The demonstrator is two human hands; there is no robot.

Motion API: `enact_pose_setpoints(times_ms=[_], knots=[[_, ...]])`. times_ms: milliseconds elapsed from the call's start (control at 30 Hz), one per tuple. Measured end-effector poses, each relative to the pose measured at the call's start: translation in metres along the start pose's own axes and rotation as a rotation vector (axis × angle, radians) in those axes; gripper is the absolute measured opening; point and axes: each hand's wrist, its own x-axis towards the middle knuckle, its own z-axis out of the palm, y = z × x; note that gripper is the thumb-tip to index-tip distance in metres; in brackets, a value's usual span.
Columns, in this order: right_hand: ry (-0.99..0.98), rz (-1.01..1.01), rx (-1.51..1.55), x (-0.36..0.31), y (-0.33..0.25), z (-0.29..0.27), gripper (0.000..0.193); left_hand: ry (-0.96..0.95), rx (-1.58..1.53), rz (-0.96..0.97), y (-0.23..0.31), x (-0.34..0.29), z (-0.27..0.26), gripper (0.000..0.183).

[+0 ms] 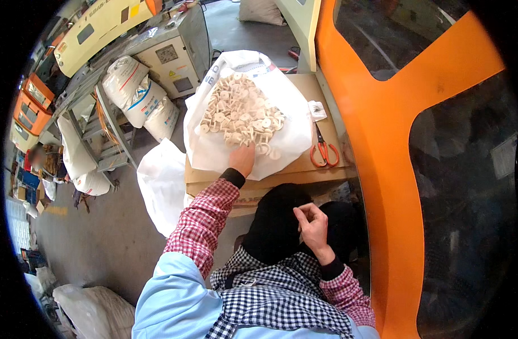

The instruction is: The person opens an orange industrial machine, retrieves small white plastic components, and assembles them by hand into a larger white plastic assembly. They repeatedly open the machine, insert parts, and place the assembled units into a white bag on a nearby table.

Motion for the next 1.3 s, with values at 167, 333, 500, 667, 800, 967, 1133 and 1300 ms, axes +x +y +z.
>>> enact_pose_setpoints(times_ms=[167,333,500,667,800,967,1133,1300], knots=[[0.128,-0.447,-0.277,0.041,-0.013,0.007,0.015,0.185,0.094,0.118,0.004,-0.008,-0.027,0.015],[0.111,-0.756,-0.493,0.072,-0.036,0.012,0.051,0.308,-0.044,0.222,0.011,-0.042,-0.077,0.017],[-0.139,-0.725,-0.288,0.076,-0.063,0.005,0.053,0.306,-0.401,0.193,0.016,-0.076,-0.123,0.017],[-0.335,-0.571,0.115,0.061,-0.076,-0.004,0.047,0.163,-0.688,0.250,0.011,-0.097,-0.148,0.009],[-0.392,-0.598,-0.026,0.057,-0.083,-0.004,0.046,-0.143,-0.948,0.273,0.007,-0.110,-0.156,0.010],[-0.324,-0.526,-0.065,0.049,-0.085,-0.010,0.036,-0.566,-1.285,0.153,0.003,-0.127,-0.161,0.013],[-0.404,-0.726,-0.378,0.045,-0.091,-0.015,0.013,-0.747,-1.345,0.174,-0.005,-0.137,-0.166,0.014],[-0.543,-0.328,-0.132,0.035,-0.092,-0.005,0.019,0.026,-0.583,0.322,-0.017,-0.146,-0.170,0.019]])
